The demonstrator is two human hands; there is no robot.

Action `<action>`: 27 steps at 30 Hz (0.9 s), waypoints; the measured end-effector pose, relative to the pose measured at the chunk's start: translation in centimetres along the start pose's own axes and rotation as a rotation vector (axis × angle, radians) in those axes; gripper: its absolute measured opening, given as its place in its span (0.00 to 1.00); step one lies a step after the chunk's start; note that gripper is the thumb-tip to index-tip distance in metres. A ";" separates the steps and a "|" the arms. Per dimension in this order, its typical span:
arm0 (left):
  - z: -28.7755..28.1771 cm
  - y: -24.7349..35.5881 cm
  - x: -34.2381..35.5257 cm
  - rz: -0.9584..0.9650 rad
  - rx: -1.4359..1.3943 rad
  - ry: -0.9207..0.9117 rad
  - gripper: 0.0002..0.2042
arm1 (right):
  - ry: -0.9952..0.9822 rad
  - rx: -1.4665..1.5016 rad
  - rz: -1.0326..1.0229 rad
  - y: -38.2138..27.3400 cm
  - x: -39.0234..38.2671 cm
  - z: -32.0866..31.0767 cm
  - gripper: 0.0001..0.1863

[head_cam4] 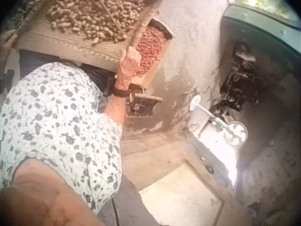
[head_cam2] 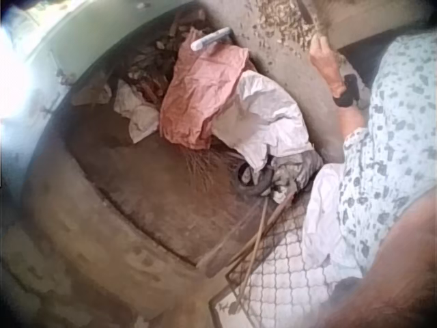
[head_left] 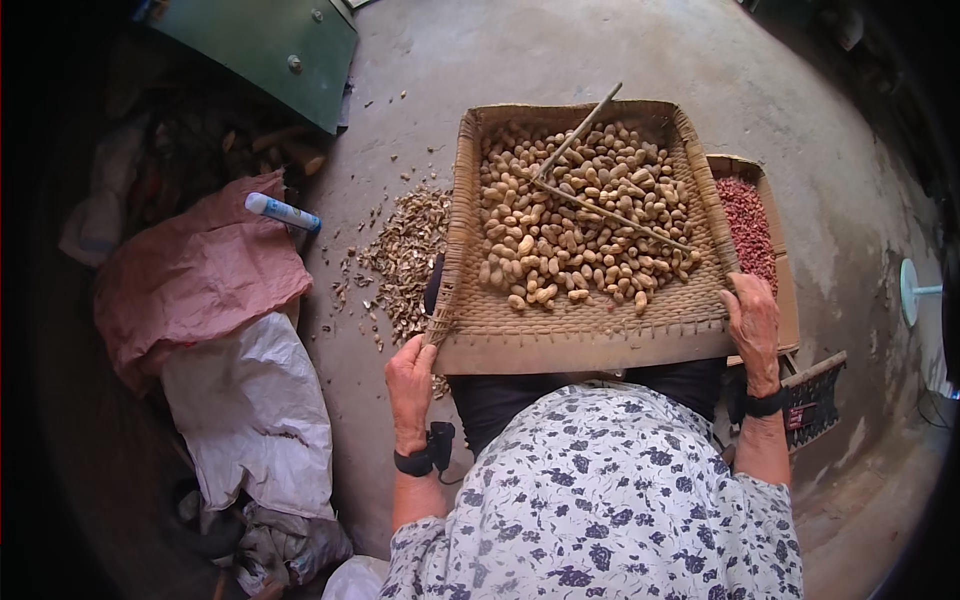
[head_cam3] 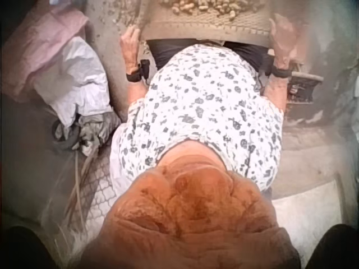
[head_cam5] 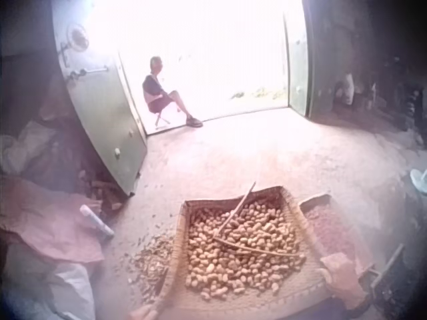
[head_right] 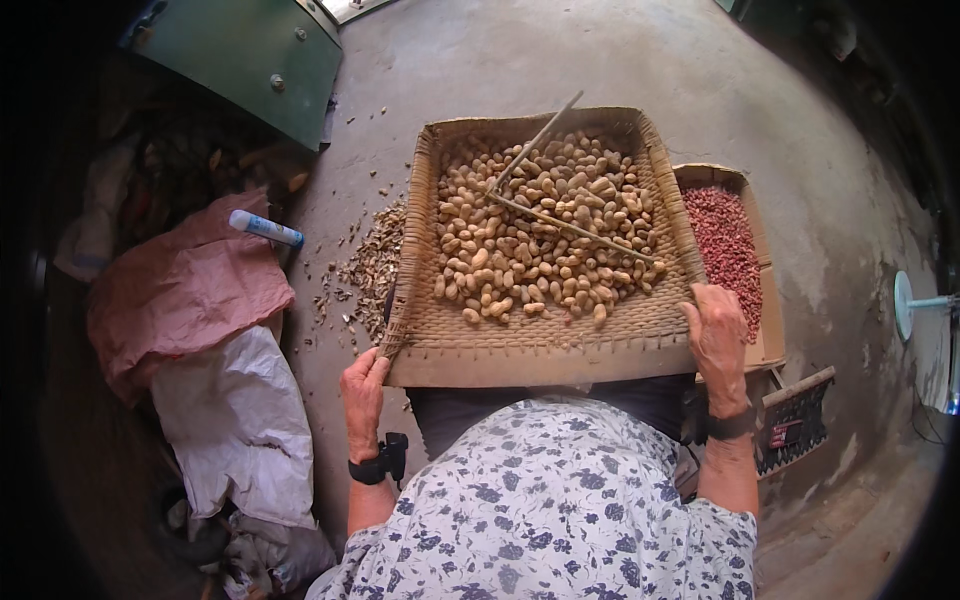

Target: Peel peanuts and separate the nuts from the shells.

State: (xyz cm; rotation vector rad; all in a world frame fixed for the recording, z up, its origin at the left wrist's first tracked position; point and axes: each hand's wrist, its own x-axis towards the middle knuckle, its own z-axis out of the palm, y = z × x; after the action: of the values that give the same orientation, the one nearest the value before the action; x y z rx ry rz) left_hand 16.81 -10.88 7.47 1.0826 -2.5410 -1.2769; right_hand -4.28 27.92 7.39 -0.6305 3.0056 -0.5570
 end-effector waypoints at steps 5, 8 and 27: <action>0.4 -0.5 -0.5 0.042 0.142 0.106 0.11 | 0.141 0.072 -0.275 -3.4 5.4 5.8 0.11; 1.2 0.8 -1.1 0.154 0.255 0.264 0.15 | 0.089 0.009 -0.294 -3.1 6.9 8.4 0.10; 12.1 10.5 6.2 0.312 -1.037 -0.215 0.49 | 0.246 0.499 -0.333 -7.7 0.3 2.5 0.12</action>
State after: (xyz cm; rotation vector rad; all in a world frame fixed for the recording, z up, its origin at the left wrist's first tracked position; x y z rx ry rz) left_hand 1.83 -2.58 6.05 0.3143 -1.5744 -2.2342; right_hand -1.30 20.36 7.80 -1.0806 2.7857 -1.4354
